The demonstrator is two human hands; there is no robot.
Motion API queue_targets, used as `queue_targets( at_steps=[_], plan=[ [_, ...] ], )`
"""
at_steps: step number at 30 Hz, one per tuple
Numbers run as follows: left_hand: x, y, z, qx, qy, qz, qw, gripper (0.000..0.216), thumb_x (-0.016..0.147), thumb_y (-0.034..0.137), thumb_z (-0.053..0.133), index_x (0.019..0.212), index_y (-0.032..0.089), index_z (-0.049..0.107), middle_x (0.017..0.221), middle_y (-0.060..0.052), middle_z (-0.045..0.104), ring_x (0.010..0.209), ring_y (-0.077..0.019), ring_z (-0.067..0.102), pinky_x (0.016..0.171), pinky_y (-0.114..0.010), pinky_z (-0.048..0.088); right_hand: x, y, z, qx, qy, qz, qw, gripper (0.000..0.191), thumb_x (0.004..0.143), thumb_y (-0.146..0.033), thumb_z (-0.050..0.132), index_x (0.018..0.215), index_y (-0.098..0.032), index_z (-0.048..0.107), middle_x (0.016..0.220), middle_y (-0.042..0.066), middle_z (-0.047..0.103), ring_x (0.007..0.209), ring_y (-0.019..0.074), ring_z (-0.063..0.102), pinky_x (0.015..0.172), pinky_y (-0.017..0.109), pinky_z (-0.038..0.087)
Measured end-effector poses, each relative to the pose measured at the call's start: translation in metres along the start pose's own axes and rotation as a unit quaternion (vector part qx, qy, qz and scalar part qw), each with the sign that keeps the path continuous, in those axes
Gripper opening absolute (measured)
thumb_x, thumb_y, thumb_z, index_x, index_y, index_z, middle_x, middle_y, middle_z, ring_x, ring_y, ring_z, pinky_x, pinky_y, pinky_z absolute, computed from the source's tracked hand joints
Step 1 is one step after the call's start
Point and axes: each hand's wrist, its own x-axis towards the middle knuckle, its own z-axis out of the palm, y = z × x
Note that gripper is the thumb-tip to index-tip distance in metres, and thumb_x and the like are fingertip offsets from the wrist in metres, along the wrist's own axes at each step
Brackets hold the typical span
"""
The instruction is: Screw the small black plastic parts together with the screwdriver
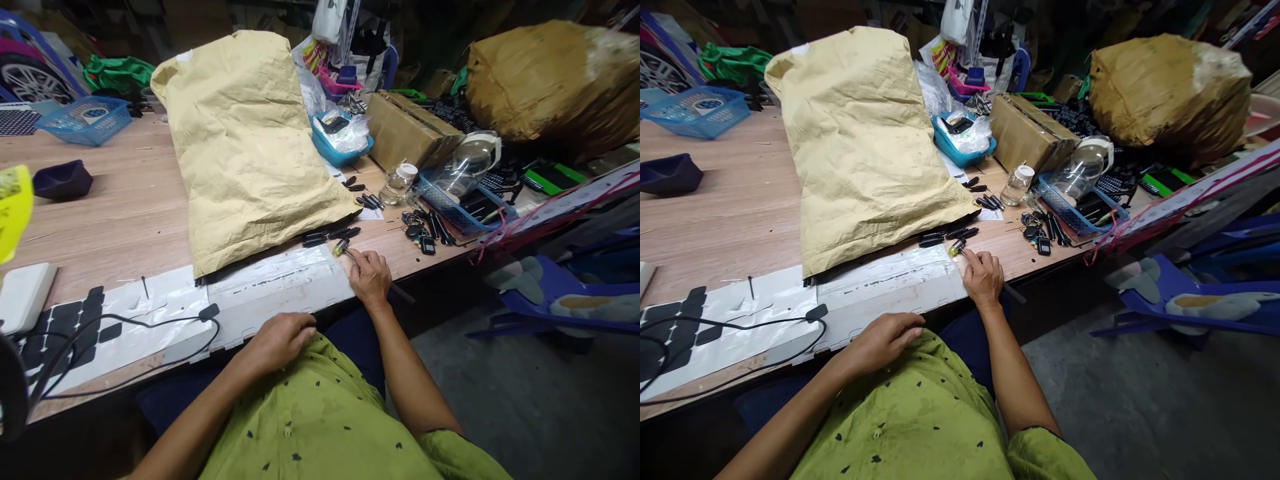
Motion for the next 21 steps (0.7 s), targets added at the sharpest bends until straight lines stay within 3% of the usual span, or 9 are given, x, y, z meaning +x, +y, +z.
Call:
queue_targets(
  at_steps=[5,10,15,21],
  plan=[
    [0.045,-0.004,-0.02,0.074,0.129,-0.014,0.989,0.032,0.095,0.036,0.05,0.118,0.024,0.069,0.102,-0.006,0.074,0.094,-0.0232,0.068,0.079,-0.032,0.053,0.0,-0.002,-0.001,0.005,0.01,0.003,1.0,0.04,0.086,-0.013,0.051,0.115,-0.028,0.075,0.094,0.007,0.059,0.083,0.0216,0.045,0.075,0.033,0.035],
    [0.098,-0.016,-0.032,0.135,0.262,-0.023,0.955,0.027,0.094,0.029,0.055,0.117,0.021,0.066,0.11,-0.009,0.064,0.105,-0.0254,0.062,0.085,-0.035,0.052,-0.001,-0.003,-0.002,0.005,0.005,0.005,1.0,0.041,0.085,-0.013,0.052,0.116,-0.028,0.074,0.094,0.007,0.059,0.083,0.0219,0.045,0.075,0.034,0.035],
    [0.129,-0.022,-0.038,0.189,0.283,-0.033,0.94,0.019,0.091,0.023,0.057,0.106,0.019,0.068,0.109,-0.012,0.063,0.109,-0.0302,0.057,0.094,-0.042,0.048,-0.002,-0.003,-0.002,-0.008,0.003,0.001,1.0,0.041,0.085,-0.013,0.051,0.116,-0.028,0.074,0.094,0.007,0.059,0.084,0.0219,0.046,0.075,0.033,0.035],
    [0.135,-0.029,-0.035,0.187,0.301,-0.036,0.934,0.014,0.088,0.022,0.063,0.101,0.023,0.064,0.108,-0.01,0.063,0.109,-0.0293,0.056,0.092,-0.04,0.046,-0.003,-0.002,-0.002,-0.005,-0.004,-0.001,1.0,0.045,0.081,-0.012,0.054,0.118,-0.03,0.073,0.097,0.007,0.059,0.085,0.0225,0.045,0.075,0.033,0.036]
  ],
)
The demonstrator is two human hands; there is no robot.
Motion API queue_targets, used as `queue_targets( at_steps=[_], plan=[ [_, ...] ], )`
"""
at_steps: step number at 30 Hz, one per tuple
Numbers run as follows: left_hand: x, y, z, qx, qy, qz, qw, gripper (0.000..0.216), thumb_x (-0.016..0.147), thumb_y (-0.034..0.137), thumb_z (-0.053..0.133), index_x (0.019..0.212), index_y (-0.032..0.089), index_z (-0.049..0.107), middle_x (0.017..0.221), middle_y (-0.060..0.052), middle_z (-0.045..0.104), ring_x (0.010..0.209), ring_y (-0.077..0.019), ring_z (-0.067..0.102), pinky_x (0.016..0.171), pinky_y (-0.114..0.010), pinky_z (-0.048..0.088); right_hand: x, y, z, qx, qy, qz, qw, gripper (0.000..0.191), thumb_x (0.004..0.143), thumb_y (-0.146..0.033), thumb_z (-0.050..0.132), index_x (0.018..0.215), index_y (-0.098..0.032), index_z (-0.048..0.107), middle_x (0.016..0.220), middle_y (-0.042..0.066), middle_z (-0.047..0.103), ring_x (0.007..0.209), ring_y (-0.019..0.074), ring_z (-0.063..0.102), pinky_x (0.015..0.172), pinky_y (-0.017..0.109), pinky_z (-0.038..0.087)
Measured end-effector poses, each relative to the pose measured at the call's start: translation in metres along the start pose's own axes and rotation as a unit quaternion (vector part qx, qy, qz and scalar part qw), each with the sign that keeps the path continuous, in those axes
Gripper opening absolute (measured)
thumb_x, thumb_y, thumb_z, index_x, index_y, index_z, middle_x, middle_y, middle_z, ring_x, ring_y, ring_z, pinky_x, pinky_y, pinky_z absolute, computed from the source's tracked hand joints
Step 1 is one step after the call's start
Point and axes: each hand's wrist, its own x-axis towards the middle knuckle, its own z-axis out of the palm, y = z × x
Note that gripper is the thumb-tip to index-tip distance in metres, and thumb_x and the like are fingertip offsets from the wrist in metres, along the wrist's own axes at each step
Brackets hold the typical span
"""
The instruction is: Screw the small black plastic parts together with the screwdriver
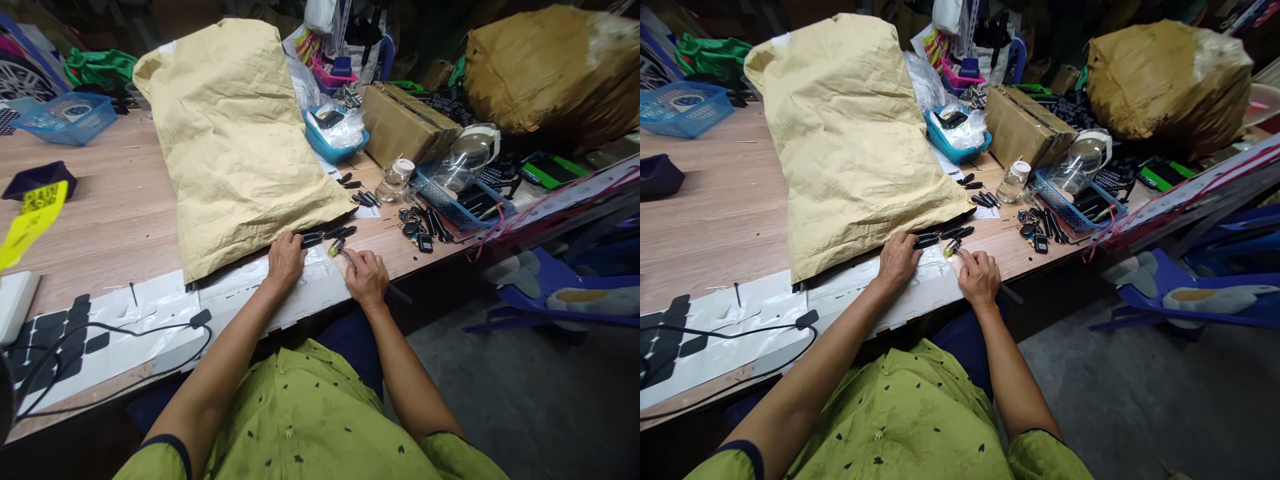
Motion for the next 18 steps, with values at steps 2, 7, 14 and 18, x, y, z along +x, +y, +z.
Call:
queue_targets(
  at_steps=[2,7,14,18],
  plan=[
    [-0.001,-0.001,0.0,-0.004,0.003,-0.004,1.0,0.012,0.088,0.023,0.063,0.1,0.023,0.063,0.106,-0.009,0.063,0.107,-0.0283,0.056,0.091,-0.04,0.046,0.0,0.0,0.0,-0.002,0.001,0.001,1.0,0.045,0.082,-0.012,0.054,0.118,-0.03,0.073,0.096,0.007,0.059,0.085,0.0225,0.046,0.075,0.033,0.036],
    [0.001,0.003,0.0,-0.009,0.007,-0.013,1.0,0.014,0.086,0.027,0.069,0.098,0.022,0.062,0.104,-0.009,0.066,0.105,-0.0286,0.058,0.09,-0.039,0.046,0.001,-0.002,-0.001,0.001,0.011,0.007,1.0,0.041,0.085,-0.013,0.051,0.116,-0.028,0.074,0.095,0.007,0.06,0.084,0.0219,0.047,0.075,0.033,0.036],
    [0.008,0.003,0.002,-0.056,0.019,-0.025,0.998,0.011,0.085,0.021,0.068,0.095,0.021,0.065,0.099,-0.008,0.068,0.1,-0.027,0.06,0.089,-0.039,0.048,0.001,0.0,0.002,0.007,0.007,0.005,1.0,0.044,0.082,-0.012,0.053,0.117,-0.029,0.073,0.096,0.007,0.059,0.084,0.0221,0.045,0.074,0.033,0.036],
    [-0.01,-0.008,-0.006,-0.101,0.017,-0.04,0.994,0.016,0.086,0.022,0.066,0.101,0.022,0.071,0.1,-0.007,0.068,0.102,-0.0263,0.062,0.091,-0.038,0.049,0.001,0.001,0.002,0.002,0.007,0.0,1.0,0.044,0.082,-0.012,0.054,0.118,-0.029,0.073,0.096,0.007,0.059,0.085,0.0223,0.046,0.075,0.033,0.036]
  ],
)
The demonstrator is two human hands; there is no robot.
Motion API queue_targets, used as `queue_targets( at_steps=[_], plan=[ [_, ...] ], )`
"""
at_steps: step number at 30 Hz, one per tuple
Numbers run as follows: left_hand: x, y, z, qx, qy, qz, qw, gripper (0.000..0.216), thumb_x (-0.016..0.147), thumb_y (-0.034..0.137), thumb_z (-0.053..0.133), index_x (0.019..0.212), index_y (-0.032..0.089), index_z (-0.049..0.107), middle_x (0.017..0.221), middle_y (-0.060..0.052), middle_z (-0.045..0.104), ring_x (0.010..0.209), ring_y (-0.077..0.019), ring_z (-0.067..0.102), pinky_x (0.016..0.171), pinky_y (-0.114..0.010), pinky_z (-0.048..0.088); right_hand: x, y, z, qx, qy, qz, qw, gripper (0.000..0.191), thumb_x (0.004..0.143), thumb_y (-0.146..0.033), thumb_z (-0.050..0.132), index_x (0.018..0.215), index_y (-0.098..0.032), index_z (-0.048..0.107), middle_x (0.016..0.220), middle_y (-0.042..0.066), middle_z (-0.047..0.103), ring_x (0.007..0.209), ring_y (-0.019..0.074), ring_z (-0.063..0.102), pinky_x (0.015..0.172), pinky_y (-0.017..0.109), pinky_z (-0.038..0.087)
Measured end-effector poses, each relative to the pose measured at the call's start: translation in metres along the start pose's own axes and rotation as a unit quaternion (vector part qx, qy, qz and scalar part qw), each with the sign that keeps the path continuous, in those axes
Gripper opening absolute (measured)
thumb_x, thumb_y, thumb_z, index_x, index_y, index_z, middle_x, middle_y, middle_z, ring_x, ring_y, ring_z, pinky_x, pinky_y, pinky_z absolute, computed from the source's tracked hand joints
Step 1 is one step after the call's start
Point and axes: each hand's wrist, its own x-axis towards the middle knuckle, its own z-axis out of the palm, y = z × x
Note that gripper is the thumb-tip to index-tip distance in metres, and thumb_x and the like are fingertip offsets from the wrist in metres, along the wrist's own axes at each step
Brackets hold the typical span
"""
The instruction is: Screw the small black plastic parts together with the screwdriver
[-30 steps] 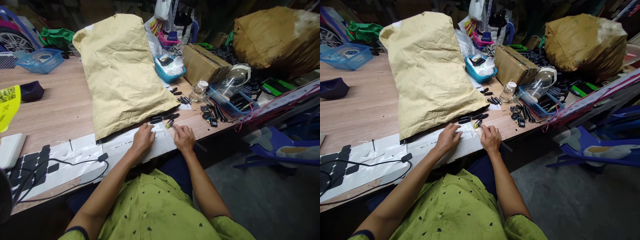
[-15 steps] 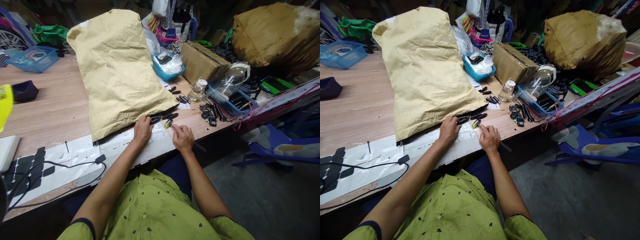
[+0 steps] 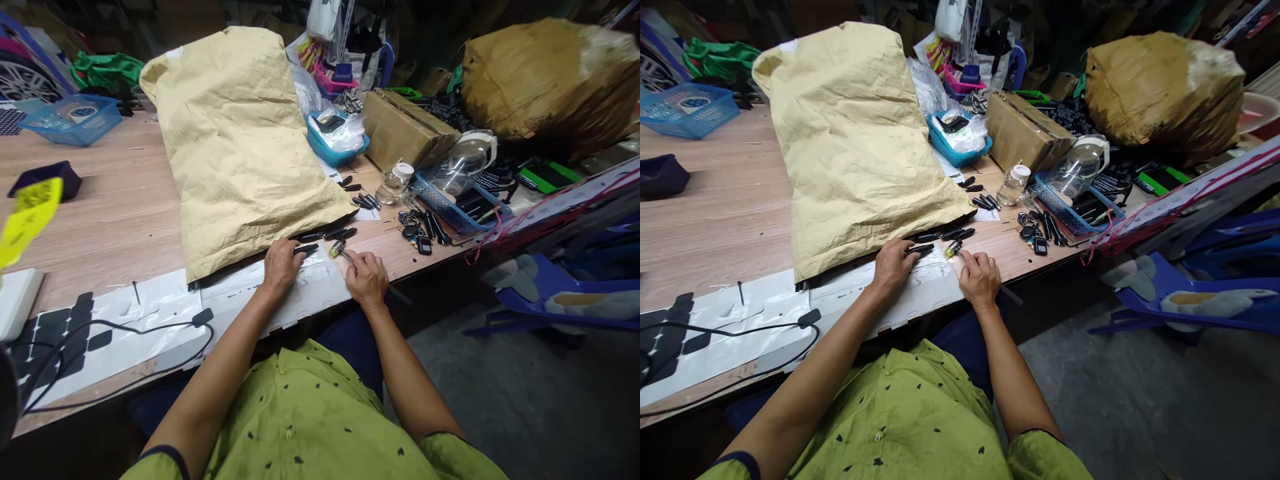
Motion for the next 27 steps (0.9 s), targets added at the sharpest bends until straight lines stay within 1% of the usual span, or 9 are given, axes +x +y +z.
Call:
queue_targets(
  at_steps=[4,7,10,13,17,21,23,25,27],
  plan=[
    [-0.037,-0.016,-0.019,-0.045,-0.015,-0.021,0.999,0.014,0.087,0.029,0.065,0.097,0.024,0.074,0.092,-0.004,0.067,0.093,-0.0231,0.062,0.084,-0.036,0.051,0.0,0.001,-0.001,-0.003,0.006,-0.001,1.0,0.041,0.085,-0.013,0.053,0.116,-0.028,0.074,0.096,0.007,0.06,0.084,0.022,0.047,0.074,0.033,0.036],
    [-0.063,-0.028,-0.032,-0.07,-0.022,-0.035,0.997,0.015,0.087,0.031,0.064,0.098,0.024,0.074,0.091,-0.003,0.066,0.089,-0.0214,0.062,0.082,-0.035,0.052,0.0,0.002,-0.001,-0.005,0.003,-0.004,1.0,0.04,0.085,-0.014,0.053,0.117,-0.028,0.074,0.096,0.007,0.06,0.083,0.0218,0.047,0.073,0.033,0.036],
    [-0.079,-0.037,-0.037,-0.076,-0.026,-0.029,0.996,0.015,0.088,0.029,0.064,0.098,0.023,0.073,0.091,-0.004,0.066,0.089,-0.0215,0.061,0.084,-0.036,0.051,0.001,0.004,-0.002,0.002,0.003,-0.002,1.0,0.039,0.086,-0.015,0.053,0.117,-0.028,0.074,0.096,0.007,0.06,0.083,0.0217,0.047,0.073,0.033,0.036],
    [-0.082,-0.041,-0.036,-0.073,-0.024,-0.007,0.997,0.015,0.087,0.028,0.065,0.099,0.023,0.072,0.09,-0.004,0.065,0.09,-0.0218,0.06,0.085,-0.036,0.051,0.003,0.007,-0.003,0.011,-0.007,-0.009,1.0,0.038,0.087,-0.014,0.053,0.116,-0.027,0.074,0.095,0.007,0.06,0.083,0.0212,0.047,0.072,0.032,0.036],
    [-0.08,-0.043,-0.03,-0.069,-0.015,0.004,0.997,0.014,0.086,0.027,0.067,0.098,0.023,0.072,0.089,-0.003,0.064,0.09,-0.0214,0.059,0.085,-0.035,0.05,0.005,0.009,-0.011,0.029,-0.029,-0.044,0.998,0.037,0.09,-0.012,0.052,0.115,-0.026,0.075,0.089,0.007,0.061,0.082,0.0203,0.051,0.074,0.031,0.04],
    [-0.078,-0.043,-0.027,-0.076,-0.012,-0.002,0.997,0.013,0.084,0.024,0.068,0.096,0.023,0.073,0.086,-0.002,0.064,0.088,-0.0208,0.059,0.081,-0.034,0.049,0.0,-0.008,-0.029,0.122,-0.021,-0.087,0.988,0.036,0.095,-0.017,0.049,0.12,-0.027,0.073,0.09,0.006,0.064,0.084,0.0207,0.056,0.079,0.032,0.047],
    [-0.078,-0.044,-0.026,-0.082,-0.01,-0.007,0.997,0.013,0.082,0.023,0.07,0.094,0.023,0.074,0.085,-0.002,0.065,0.086,-0.0205,0.06,0.078,-0.033,0.048,-0.003,-0.025,-0.039,0.203,-0.028,-0.126,0.971,0.037,0.098,-0.019,0.048,0.125,-0.028,0.07,0.093,0.007,0.066,0.088,0.021,0.06,0.081,0.033,0.05],
    [-0.076,-0.045,-0.025,-0.088,-0.006,-0.015,0.996,0.013,0.08,0.021,0.072,0.092,0.022,0.075,0.084,-0.002,0.065,0.084,-0.0201,0.059,0.077,-0.032,0.048,-0.007,-0.044,-0.047,0.285,-0.055,-0.163,0.943,0.038,0.099,-0.019,0.047,0.13,-0.029,0.067,0.097,0.006,0.068,0.092,0.02,0.063,0.083,0.032,0.053],
    [-0.075,-0.045,-0.023,-0.094,-0.002,-0.021,0.995,0.014,0.077,0.02,0.073,0.09,0.023,0.075,0.083,-0.001,0.065,0.083,-0.0198,0.06,0.076,-0.032,0.047,-0.009,-0.061,-0.052,0.331,-0.074,-0.182,0.923,0.039,0.099,-0.018,0.048,0.131,-0.029,0.066,0.096,0.005,0.068,0.092,0.0192,0.064,0.083,0.032,0.054]
  ],
)
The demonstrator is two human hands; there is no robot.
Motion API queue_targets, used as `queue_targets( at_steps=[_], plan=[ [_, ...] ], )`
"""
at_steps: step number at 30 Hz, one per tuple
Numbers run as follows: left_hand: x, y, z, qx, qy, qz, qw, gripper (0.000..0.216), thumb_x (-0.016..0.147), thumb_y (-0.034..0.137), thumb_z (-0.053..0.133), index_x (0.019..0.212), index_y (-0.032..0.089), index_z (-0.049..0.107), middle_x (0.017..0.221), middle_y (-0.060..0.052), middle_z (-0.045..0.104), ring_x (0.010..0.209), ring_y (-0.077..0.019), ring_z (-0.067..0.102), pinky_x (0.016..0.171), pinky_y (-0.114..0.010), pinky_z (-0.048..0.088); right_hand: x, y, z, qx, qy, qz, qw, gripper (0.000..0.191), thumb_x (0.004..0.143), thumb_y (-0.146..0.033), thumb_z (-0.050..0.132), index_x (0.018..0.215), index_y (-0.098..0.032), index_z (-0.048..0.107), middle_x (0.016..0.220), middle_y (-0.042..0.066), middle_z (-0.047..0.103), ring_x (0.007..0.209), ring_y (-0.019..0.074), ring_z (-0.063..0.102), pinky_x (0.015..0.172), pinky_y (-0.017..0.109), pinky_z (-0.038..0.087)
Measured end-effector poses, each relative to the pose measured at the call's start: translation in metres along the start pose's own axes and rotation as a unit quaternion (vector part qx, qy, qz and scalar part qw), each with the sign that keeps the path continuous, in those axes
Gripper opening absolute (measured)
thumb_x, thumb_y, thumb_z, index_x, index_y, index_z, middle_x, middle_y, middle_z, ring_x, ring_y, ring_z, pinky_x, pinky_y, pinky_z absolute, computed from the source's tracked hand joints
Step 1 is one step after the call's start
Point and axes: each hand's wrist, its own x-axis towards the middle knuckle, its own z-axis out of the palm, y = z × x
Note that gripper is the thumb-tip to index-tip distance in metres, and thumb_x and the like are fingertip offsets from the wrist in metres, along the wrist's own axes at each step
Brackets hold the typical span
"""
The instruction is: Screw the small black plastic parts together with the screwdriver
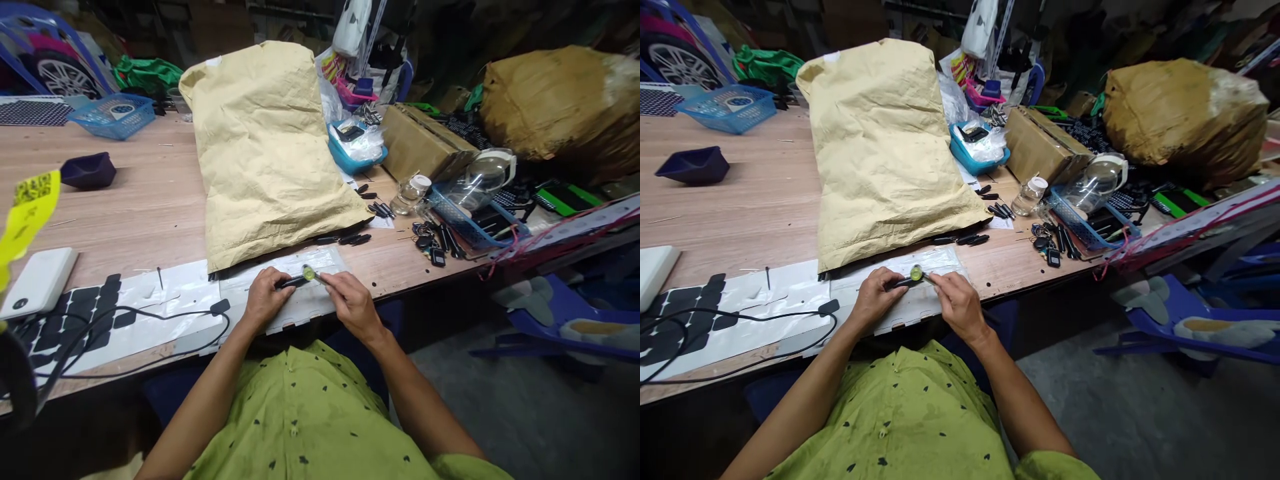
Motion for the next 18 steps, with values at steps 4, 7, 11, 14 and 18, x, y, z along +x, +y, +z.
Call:
queue_targets(
  at_steps=[4,7,11,14,18],
  plan=[
    [0.002,0.002,0.0,-0.015,0.0,-0.006,1.0,0.013,0.074,0.017,0.072,0.085,0.023,0.076,0.079,0.0,0.064,0.084,-0.0195,0.06,0.078,-0.031,0.048,0.002,-0.015,0.012,0.026,-0.017,-0.001,1.0,0.039,0.098,-0.017,0.048,0.13,-0.03,0.067,0.093,0.006,0.069,0.089,0.0194,0.065,0.081,0.033,0.055],
    [0.002,0.004,-0.002,-0.022,-0.002,-0.006,1.0,0.01,0.075,0.016,0.07,0.081,0.022,0.076,0.076,0.0,0.063,0.081,-0.0186,0.06,0.077,-0.03,0.048,-0.001,-0.014,0.019,0.018,-0.029,0.004,0.999,0.037,0.098,-0.017,0.047,0.126,-0.027,0.069,0.091,0.006,0.069,0.087,0.0198,0.065,0.079,0.033,0.056],
    [0.002,0.005,-0.003,-0.032,-0.002,-0.006,0.999,0.01,0.075,0.018,0.07,0.08,0.023,0.076,0.075,0.0,0.064,0.08,-0.0185,0.06,0.077,-0.03,0.048,-0.003,-0.01,0.02,0.016,-0.039,0.009,0.999,0.035,0.097,-0.017,0.047,0.121,-0.025,0.071,0.088,0.006,0.069,0.085,0.0194,0.066,0.076,0.031,0.056],
    [0.002,0.004,-0.004,-0.037,-0.005,-0.007,0.999,0.012,0.073,0.017,0.071,0.082,0.023,0.077,0.078,-0.001,0.065,0.082,-0.0193,0.061,0.079,-0.032,0.049,-0.001,-0.008,0.013,0.032,-0.011,0.025,0.999,0.035,0.098,-0.017,0.047,0.123,-0.026,0.07,0.092,0.006,0.07,0.089,0.0185,0.067,0.079,0.031,0.056],
    [0.003,0.002,-0.003,-0.04,-0.005,-0.008,0.999,0.012,0.073,0.017,0.072,0.082,0.023,0.076,0.079,-0.001,0.066,0.082,-0.0196,0.061,0.078,-0.032,0.05,-0.001,-0.006,0.01,0.04,-0.002,0.027,0.999,0.034,0.098,-0.016,0.048,0.123,-0.026,0.07,0.094,0.005,0.071,0.09,0.0182,0.067,0.08,0.03,0.056]
  ],
)
